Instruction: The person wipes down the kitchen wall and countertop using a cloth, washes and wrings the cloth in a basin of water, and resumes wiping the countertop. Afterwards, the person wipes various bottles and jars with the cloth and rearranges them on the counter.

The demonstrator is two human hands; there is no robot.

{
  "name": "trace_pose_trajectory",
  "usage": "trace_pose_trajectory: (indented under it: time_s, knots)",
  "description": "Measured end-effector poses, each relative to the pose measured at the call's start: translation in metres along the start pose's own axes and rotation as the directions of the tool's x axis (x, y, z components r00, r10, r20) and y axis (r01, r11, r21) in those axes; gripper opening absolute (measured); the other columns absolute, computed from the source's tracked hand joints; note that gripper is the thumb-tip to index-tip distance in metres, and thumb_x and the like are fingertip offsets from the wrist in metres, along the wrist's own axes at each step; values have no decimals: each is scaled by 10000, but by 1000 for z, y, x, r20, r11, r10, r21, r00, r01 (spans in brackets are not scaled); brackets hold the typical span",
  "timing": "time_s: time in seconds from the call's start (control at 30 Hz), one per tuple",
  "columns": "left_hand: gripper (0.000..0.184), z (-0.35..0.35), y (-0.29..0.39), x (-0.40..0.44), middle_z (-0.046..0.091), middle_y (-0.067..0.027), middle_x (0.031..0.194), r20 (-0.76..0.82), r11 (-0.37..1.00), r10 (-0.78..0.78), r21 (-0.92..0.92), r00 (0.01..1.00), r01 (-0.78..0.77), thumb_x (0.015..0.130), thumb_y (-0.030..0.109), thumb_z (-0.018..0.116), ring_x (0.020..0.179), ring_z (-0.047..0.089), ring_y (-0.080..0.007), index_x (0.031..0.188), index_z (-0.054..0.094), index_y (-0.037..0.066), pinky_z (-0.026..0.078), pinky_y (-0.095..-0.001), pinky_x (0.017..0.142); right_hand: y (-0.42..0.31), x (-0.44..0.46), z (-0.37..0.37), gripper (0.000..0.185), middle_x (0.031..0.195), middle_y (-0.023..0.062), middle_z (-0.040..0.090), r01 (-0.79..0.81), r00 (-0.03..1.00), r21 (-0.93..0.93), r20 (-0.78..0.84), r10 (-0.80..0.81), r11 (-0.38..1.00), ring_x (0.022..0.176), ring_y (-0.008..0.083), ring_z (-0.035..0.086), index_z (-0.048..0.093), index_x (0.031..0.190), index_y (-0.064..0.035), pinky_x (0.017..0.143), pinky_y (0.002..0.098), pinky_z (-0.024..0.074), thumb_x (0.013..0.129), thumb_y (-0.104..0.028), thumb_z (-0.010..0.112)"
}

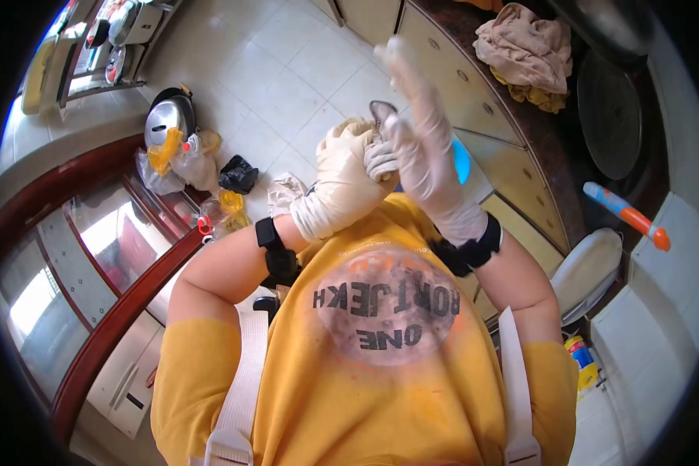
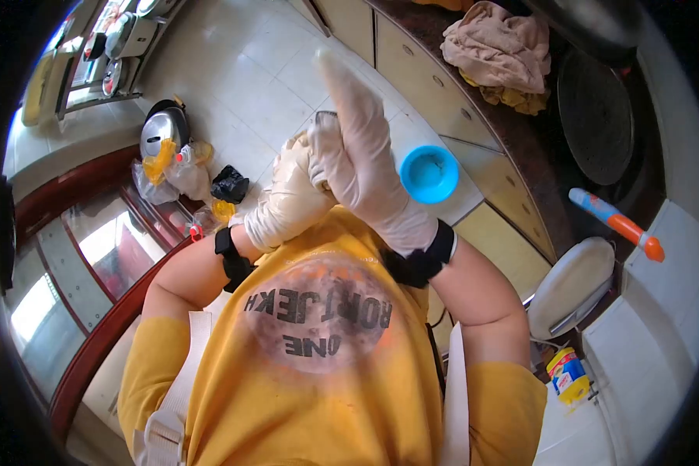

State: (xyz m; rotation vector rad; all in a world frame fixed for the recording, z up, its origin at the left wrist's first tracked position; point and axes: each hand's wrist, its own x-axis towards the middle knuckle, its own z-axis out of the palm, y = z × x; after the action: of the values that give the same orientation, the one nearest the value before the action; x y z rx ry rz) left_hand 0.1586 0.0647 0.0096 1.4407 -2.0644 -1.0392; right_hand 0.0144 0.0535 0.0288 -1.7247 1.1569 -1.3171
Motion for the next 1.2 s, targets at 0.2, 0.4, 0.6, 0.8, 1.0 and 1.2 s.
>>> trace_pose_trajectory:
  time_s: [0.2,0.4,0.6,0.8,1.0,1.2]
  knots:
    - [174,-57,-24,56,674,-22,841,-296,836,-31,-531,955,-138,754,133,777,845,633,-159,846,635,91,490,-345,740,-20,88,-44,504,1368,162,559,88,948,333,-317,23,939,1254,251,535,446,1420,7,1103,361,381,1061,-343,395]
    - [346,-108,-78,16,671,-67,1260,-276,726,-136,-681,952,-94,901,-80,573,1077,621,-122,1225,628,29,485,-270,993,-27,123,-6,764,1451,274,471,196,951,541,-309,-23,818,1405,349,405,321,1496,40,1192,434,263,1013,-543,423]
    - [275,-154,-106,-13,681,-86,1235,173,-193,-474,-977,863,90,909,-120,547,1126,627,-164,1150,626,-12,504,-298,981,-33,128,64,839,1501,242,432,75,989,280,99,-106,957,1437,319,367,280,1531,14,1190,426,243,994,-618,407]
    - [331,-195,-172,-107,699,-84,1073,-160,883,-386,-351,909,313,847,156,723,981,661,-221,1156,649,62,520,-346,853,-19,90,98,769,1486,220,442,125,802,-187,597,12,974,1395,356,404,343,1504,15,1141,439,306,1023,-584,330]
    - [237,-216,-218,-158,625,-61,840,-402,887,-140,355,905,295,851,210,669,760,604,-228,1035,605,74,488,-348,689,-19,55,183,701,1486,241,421,60,666,-156,742,77,986,1386,403,390,361,1475,45,1143,484,287,1010,-477,407]
    - [190,-244,-228,-125,637,-50,980,-580,781,-146,430,801,454,790,202,656,953,605,-250,951,623,109,464,-384,815,-20,101,289,717,1480,240,427,50,711,87,697,-96,995,1362,402,409,341,1481,57,1131,456,287,1011,-481,405]
